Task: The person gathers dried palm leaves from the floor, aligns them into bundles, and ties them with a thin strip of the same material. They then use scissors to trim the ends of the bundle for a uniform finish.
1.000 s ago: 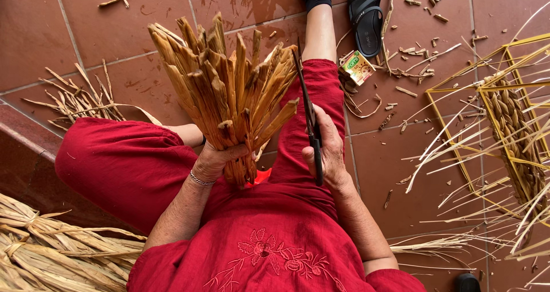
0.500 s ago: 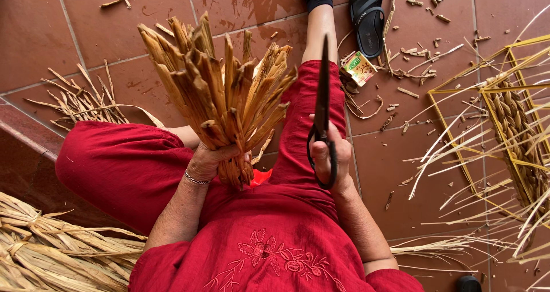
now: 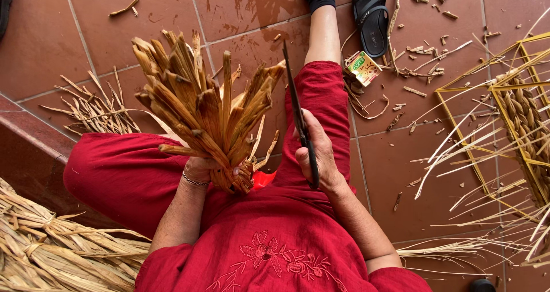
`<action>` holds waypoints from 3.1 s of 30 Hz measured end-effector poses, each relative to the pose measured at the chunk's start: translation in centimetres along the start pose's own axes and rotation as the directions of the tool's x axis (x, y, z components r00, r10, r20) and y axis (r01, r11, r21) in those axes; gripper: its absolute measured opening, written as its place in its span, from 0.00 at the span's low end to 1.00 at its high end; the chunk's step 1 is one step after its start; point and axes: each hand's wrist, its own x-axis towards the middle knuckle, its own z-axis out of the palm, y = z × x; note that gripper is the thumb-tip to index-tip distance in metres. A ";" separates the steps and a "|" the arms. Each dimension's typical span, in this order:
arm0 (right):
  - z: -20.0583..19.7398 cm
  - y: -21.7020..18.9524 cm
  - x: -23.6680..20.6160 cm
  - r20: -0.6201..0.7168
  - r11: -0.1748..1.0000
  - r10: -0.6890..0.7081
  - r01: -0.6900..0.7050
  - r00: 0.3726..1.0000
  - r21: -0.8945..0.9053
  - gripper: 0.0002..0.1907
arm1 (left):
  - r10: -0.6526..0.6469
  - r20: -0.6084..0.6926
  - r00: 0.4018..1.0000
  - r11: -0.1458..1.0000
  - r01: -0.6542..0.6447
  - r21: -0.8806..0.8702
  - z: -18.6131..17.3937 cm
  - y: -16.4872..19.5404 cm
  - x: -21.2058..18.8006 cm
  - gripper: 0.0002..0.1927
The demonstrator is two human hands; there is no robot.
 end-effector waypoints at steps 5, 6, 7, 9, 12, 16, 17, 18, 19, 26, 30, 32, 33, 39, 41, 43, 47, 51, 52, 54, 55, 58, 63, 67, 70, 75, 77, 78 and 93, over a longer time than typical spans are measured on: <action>0.5 -0.5 0.8 0.011 0.997 -0.079 0.079 0.997 -0.014 0.55 | 0.013 -0.009 1.000 0.999 -0.013 -0.051 0.8 -0.1 0.1 0.62; 0.5 -0.6 0.9 0.007 0.996 -0.081 0.081 0.997 -0.023 0.55 | 0.015 -0.005 1.000 0.999 -0.016 -0.048 0.8 -0.2 0.1 0.62; 0.5 -0.7 1.0 0.011 0.998 -0.067 0.067 0.998 -0.012 0.55 | 0.018 0.000 1.000 0.999 -0.018 -0.044 0.6 -0.3 0.1 0.62; 0.4 -1.0 1.1 0.020 0.999 -0.036 0.036 0.999 0.009 0.55 | 0.018 0.001 1.000 0.998 -0.018 -0.054 0.4 -0.6 0.1 0.63; 0.1 -1.2 1.1 0.011 0.994 -0.097 0.098 0.995 -0.048 0.52 | 0.018 0.000 1.000 0.996 -0.018 -0.088 0.2 -0.9 0.0 0.63; 0.0 -0.9 0.9 -0.008 0.997 -0.046 0.045 0.999 -0.064 0.45 | 0.030 -0.015 0.999 0.996 -0.031 -0.087 -0.1 -1.0 0.0 0.62; 0.0 -0.7 0.8 -0.027 0.996 -0.056 0.055 0.998 -0.063 0.42 | 0.031 -0.019 0.999 0.996 -0.033 -0.083 -0.1 -1.0 -0.1 0.61; 0.0 -0.4 0.7 -0.047 0.996 -0.066 0.063 0.997 -0.062 0.40 | 0.034 -0.027 0.999 0.996 -0.036 -0.077 -0.2 -1.0 -0.1 0.60; 0.1 -0.1 0.6 -0.065 0.999 -0.001 0.004 0.998 0.039 0.42 | 0.038 -0.031 0.999 0.997 -0.041 -0.071 -0.3 -0.9 -0.2 0.58; 0.8 3.6 1.3 0.031 0.905 0.183 -0.180 0.983 0.386 0.50 | 0.070 -0.068 0.995 0.997 -0.072 -0.023 -0.8 -0.3 -0.8 0.50; 1.8 4.8 0.6 0.194 0.869 0.240 -0.300 0.951 0.394 0.55 | 0.078 -0.085 0.993 0.997 -0.078 0.000 -0.8 -0.1 -0.8 0.46; 2.4 5.1 0.3 0.254 0.847 0.190 -0.289 0.948 0.446 0.55 | 0.078 -0.089 0.993 0.997 -0.078 0.009 -0.9 -0.1 -0.8 0.44; 2.6 5.1 0.1 0.283 0.835 0.164 -0.286 0.945 0.471 0.56 | 0.079 -0.095 0.992 0.997 -0.078 0.012 -0.9 -0.1 -0.8 0.43; 2.7 5.5 1.6 0.132 0.869 0.146 -0.191 0.980 0.456 0.55 | 0.098 -0.137 0.986 0.993 -0.089 0.075 -1.9 -0.3 -1.0 0.36; 2.0 5.3 2.6 0.013 0.914 0.185 -0.177 0.983 0.364 0.54 | 0.096 -0.165 0.982 0.987 -0.073 0.140 -2.2 -0.5 -1.1 0.34; 1.2 4.6 3.1 -0.109 0.944 0.163 -0.123 0.981 0.305 0.53 | 0.087 -0.195 0.977 0.964 -0.032 0.265 -2.4 -0.7 -1.3 0.32; 0.2 1.4 1.4 -0.192 0.950 0.000 0.060 0.981 0.306 0.54 | -0.034 -0.312 0.949 0.985 0.085 0.151 -1.7 -0.8 -1.7 0.28; 0.5 -2.4 -1.6 -0.108 0.960 -0.090 0.115 0.990 0.257 0.56 | 0.110 -0.430 0.896 0.932 0.057 0.358 -0.7 -0.8 -0.1 0.25; 0.6 -3.0 -1.9 -0.048 0.964 -0.087 0.097 0.995 0.248 0.56 | 0.170 -0.433 0.885 0.891 0.049 0.451 -0.5 -0.9 0.4 0.22; 1.0 -3.9 -2.0 0.068 0.973 -0.080 0.063 0.995 0.224 0.57 | 0.208 -0.454 0.866 0.878 0.040 0.478 -0.1 -1.3 1.1 0.19; 1.2 -4.1 -1.8 0.087 0.979 -0.080 0.063 0.993 0.193 0.57 | 0.227 -0.465 0.856 0.871 0.036 0.491 0.2 -1.5 1.4 0.17; 1.6 -4.2 -0.8 0.128 0.991 -0.072 0.056 0.989 0.122 0.57 | 0.301 -0.472 0.829 0.824 0.023 0.566 0.7 -2.2 1.7 0.15; 1.8 -4.1 0.1 0.155 0.997 -0.075 0.077 0.985 -0.013 0.55 | 0.283 -0.465 0.839 0.813 0.047 0.580 1.2 -2.2 1.9 0.15; 1.9 -3.4 0.5 0.126 0.978 -0.150 0.165 0.981 -0.124 0.51 | 0.221 -0.426 0.878 0.839 0.052 0.542 1.6 -1.8 2.1 0.16; 2.1 -2.5 0.6 0.078 0.962 -0.188 0.200 0.979 -0.187 0.48 | 0.191 -0.432 0.881 0.841 0.080 0.535 1.8 -1.6 2.1 0.17; 2.1 -1.2 0.0 0.070 0.976 -0.154 0.163 0.986 -0.142 0.45 | 0.177 -0.433 0.884 0.860 0.076 0.505 1.7 -1.6 2.3 0.17; 2.2 -0.8 -0.1 0.070 0.963 -0.190 0.200 0.979 -0.182 0.44 | 0.174 -0.428 0.887 0.860 0.075 0.504 1.5 -1.7 2.3 0.17; 2.2 -0.6 -0.1 0.070 0.955 -0.207 0.217 0.976 -0.203 0.43 | 0.176 -0.426 0.888 0.855 0.077 0.514 1.4 -1.8 2.4 0.17; 2.7 -0.9 0.6 0.044 0.988 -0.082 0.076 0.996 0.135 0.49 | 0.254 -0.463 0.849 0.811 0.074 0.580 1.7 -2.5 3.0 0.14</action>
